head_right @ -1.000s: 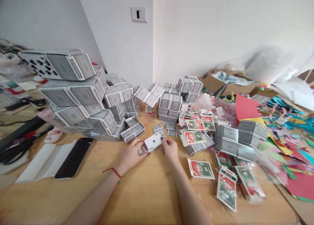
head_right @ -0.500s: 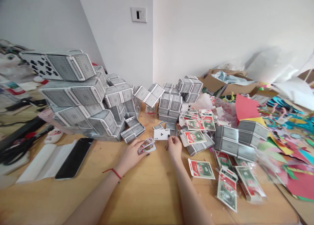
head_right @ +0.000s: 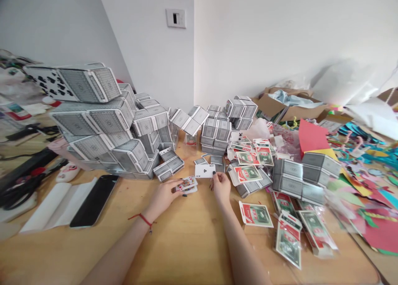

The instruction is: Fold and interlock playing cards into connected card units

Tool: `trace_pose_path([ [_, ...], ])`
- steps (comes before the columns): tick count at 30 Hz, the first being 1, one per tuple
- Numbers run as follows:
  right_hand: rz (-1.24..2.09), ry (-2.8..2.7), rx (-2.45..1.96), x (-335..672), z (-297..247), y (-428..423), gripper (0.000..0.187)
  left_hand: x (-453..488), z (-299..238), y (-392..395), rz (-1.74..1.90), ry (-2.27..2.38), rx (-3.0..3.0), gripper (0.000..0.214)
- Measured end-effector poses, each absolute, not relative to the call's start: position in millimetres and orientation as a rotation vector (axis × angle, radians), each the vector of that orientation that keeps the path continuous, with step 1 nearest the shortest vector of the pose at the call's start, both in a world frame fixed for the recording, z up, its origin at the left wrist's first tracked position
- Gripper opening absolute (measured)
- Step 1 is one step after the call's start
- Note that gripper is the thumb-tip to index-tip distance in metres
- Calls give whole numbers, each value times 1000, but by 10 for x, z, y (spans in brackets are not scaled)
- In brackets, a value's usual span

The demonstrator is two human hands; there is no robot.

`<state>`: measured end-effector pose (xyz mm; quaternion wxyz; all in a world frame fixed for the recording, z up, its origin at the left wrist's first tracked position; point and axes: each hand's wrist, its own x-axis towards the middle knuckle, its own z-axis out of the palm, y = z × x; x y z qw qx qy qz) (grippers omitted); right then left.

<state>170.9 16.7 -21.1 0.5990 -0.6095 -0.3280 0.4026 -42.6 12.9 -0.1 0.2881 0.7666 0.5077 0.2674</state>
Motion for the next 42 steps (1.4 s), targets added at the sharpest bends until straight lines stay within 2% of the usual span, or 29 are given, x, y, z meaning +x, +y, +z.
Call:
trace_pose_path([
  [4, 913, -754, -1407, 1709, -203, 163, 26, -431, -31, 145, 752, 1364, 2108, 27],
  [9, 892, -708, -1389, 1715, -169, 164, 24, -435, -49, 148, 966, 1518, 2163, 28],
  [14, 1095, -770, -1344, 1661, -148, 141, 21, -430, 34, 114, 1258, 1368, 2143, 26],
  [18, 1377, -794, -1218, 1573, -123, 99, 23, -392, 107, 58, 1173, 1082, 2195, 29],
  [22, 1505, -840, -1167, 1518, -53, 58, 29, -359, 164, 19, 1072, 1031, 2152, 32],
  [26, 1526, -951, -1162, 1497, 10, 27, 34, -349, 224, 10, 1029, 1030, 2074, 29],
  [31, 1535, -1008, -1115, 1484, 24, 18, 33, -358, 207, 3, 1090, 1057, 1939, 33],
  [35, 1510, -1002, -1094, 1481, 29, 32, 32, -345, 125, 45, 1187, 1132, 1498, 40],
  [38, 1524, -1059, -1084, 1469, 25, 31, 33, -312, 78, 106, 1081, 1114, 1190, 43],
  [42, 1534, -1165, -1108, 1435, -8, 16, 36, -285, 36, 164, 937, 1138, 1106, 25],
])
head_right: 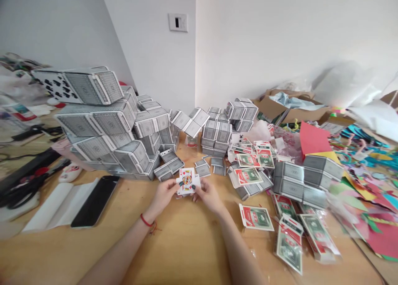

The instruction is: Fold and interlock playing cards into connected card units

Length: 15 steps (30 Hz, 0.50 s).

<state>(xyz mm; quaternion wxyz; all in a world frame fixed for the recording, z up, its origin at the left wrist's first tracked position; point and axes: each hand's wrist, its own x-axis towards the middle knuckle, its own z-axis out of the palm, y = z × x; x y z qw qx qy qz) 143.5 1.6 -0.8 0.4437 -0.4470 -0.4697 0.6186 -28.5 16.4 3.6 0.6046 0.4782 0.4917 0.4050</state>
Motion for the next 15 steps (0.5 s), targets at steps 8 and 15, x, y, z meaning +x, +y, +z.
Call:
trace_pose_path([
  [8, 1469, -1119, -1187, 1396, -30, 29, 35, -306, 12, 171, 926, 1121, 1052, 22],
  [15, 1434, -1096, -1236, 1390, -44, 32, 36, -316, 10, 179, 917, 1098, 989, 30],
])
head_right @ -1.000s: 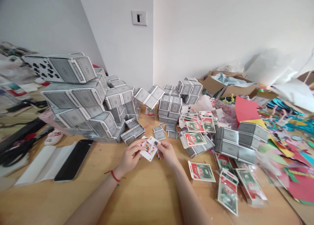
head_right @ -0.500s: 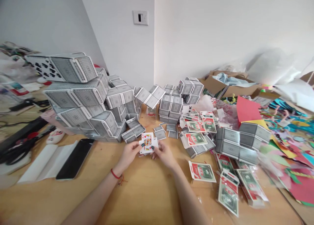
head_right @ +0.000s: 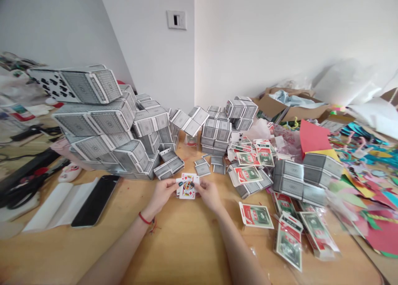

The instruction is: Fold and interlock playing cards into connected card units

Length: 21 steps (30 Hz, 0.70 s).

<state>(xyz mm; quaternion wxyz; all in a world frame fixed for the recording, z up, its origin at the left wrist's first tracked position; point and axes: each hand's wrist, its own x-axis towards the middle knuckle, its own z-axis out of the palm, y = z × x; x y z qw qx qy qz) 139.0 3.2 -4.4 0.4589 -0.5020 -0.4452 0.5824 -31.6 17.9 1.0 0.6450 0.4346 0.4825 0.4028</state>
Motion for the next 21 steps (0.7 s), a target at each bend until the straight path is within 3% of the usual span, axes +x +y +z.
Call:
trace_pose_path([
  [21, 1480, -1104, -1248, 1393, -94, 27, 34, -318, 55, 180, 920, 1084, 958, 33],
])
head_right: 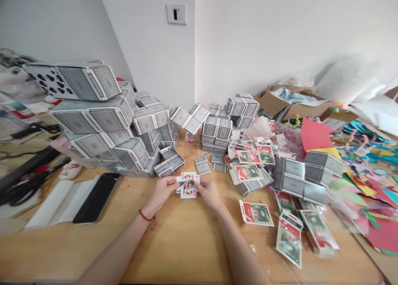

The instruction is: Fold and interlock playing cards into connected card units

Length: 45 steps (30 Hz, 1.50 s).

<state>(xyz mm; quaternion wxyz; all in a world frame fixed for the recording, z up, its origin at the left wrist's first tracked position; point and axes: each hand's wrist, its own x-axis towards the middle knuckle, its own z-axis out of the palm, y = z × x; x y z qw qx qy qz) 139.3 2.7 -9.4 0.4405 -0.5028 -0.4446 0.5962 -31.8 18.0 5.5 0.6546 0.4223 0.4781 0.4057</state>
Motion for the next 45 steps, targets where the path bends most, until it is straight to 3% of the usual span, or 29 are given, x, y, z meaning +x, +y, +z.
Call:
trace_pose_path([
  [17, 1477, -1142, -1221, 1405, -153, 41, 36, -324, 62, 172, 910, 1045, 906, 31],
  [28, 1413, -1111, -1192, 1411, -98, 21, 38, -444, 123, 174, 810, 768, 733, 22],
  [45, 1260, -1181, -1226, 1257, -82, -69, 35, -357, 72, 146, 861, 951, 812, 33],
])
